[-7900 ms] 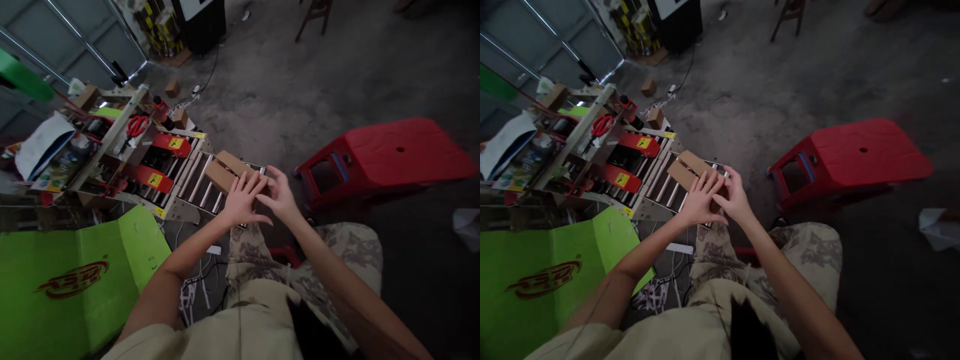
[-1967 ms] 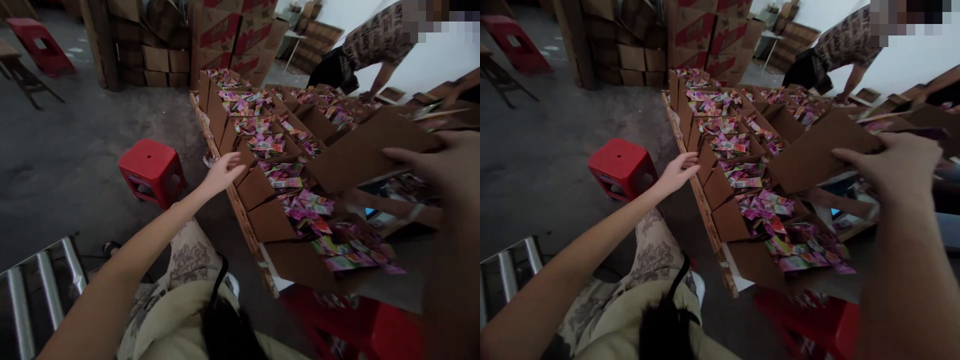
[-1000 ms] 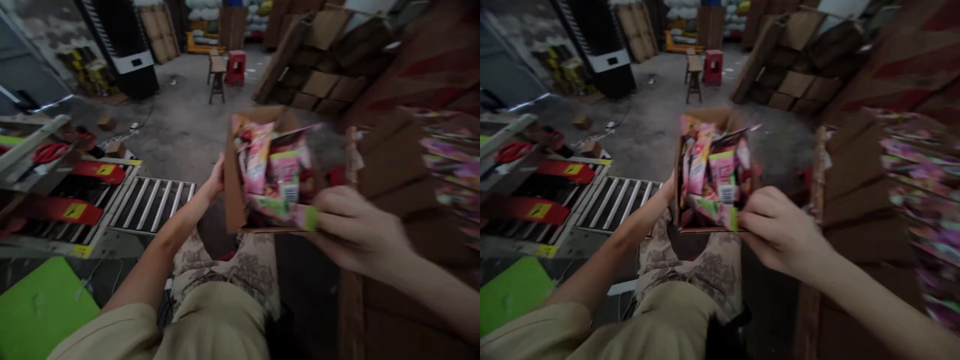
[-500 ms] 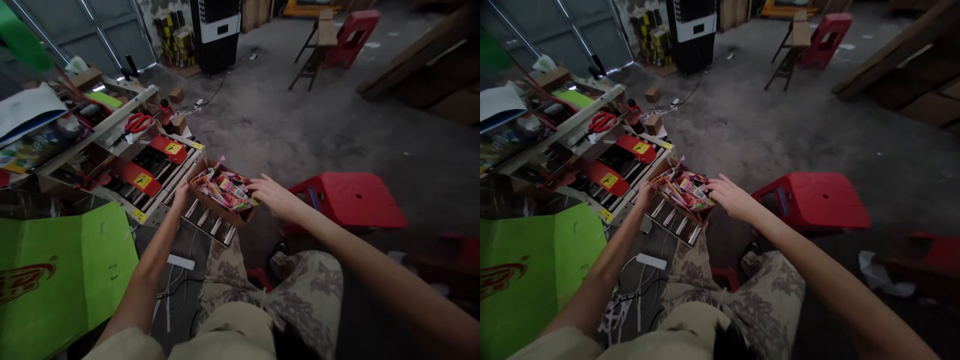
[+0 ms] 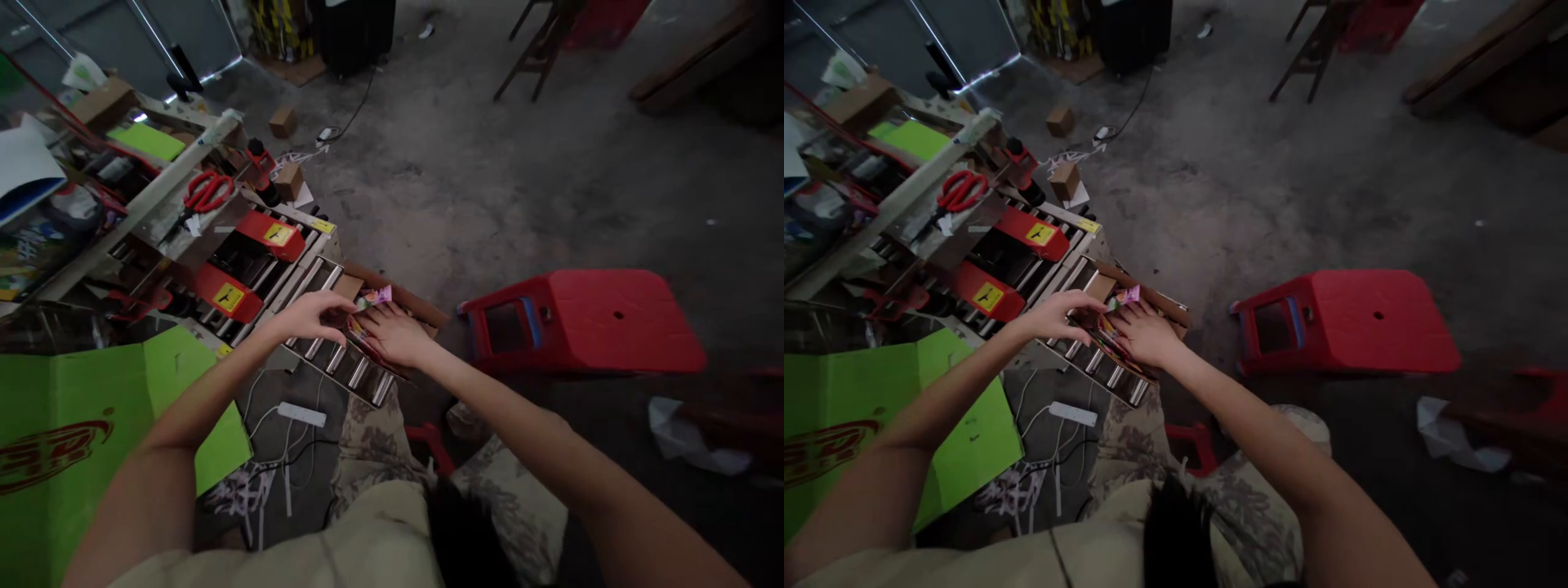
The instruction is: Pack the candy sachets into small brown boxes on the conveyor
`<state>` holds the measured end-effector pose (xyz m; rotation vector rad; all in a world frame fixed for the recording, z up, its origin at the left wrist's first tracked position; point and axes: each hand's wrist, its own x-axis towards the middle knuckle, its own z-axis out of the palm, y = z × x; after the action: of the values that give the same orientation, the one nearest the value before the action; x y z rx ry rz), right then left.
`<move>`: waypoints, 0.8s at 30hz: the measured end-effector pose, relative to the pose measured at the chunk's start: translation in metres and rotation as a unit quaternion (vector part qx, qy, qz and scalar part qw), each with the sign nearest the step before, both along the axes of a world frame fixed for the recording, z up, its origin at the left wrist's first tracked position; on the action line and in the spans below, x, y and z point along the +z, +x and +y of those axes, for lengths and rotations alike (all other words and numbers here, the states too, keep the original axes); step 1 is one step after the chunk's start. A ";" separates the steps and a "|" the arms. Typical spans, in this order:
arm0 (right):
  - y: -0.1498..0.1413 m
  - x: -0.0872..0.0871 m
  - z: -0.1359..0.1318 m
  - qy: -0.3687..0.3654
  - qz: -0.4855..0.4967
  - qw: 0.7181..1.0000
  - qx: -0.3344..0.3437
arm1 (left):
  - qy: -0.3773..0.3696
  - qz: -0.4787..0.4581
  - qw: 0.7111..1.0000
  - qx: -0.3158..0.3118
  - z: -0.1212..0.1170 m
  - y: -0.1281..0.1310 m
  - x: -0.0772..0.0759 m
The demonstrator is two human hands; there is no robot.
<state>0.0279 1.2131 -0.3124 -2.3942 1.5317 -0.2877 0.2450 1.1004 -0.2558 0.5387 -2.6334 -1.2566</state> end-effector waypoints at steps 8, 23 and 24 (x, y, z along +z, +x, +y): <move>-0.036 0.020 0.009 0.014 -0.333 0.943 0.015 | -0.155 -0.037 0.973 0.165 0.000 -0.032 -0.024; -0.003 0.008 0.073 -0.083 -0.108 0.972 -0.192 | -0.276 -0.066 0.957 0.060 0.024 -0.038 -0.043; 0.001 0.003 0.076 -0.078 -0.106 0.971 -0.198 | -0.282 -0.029 0.950 0.128 0.036 -0.036 -0.045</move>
<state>0.0292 1.2891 -0.3091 -2.0607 1.9309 -0.7481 0.2086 1.1367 -0.3008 0.7778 -2.6797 -0.3848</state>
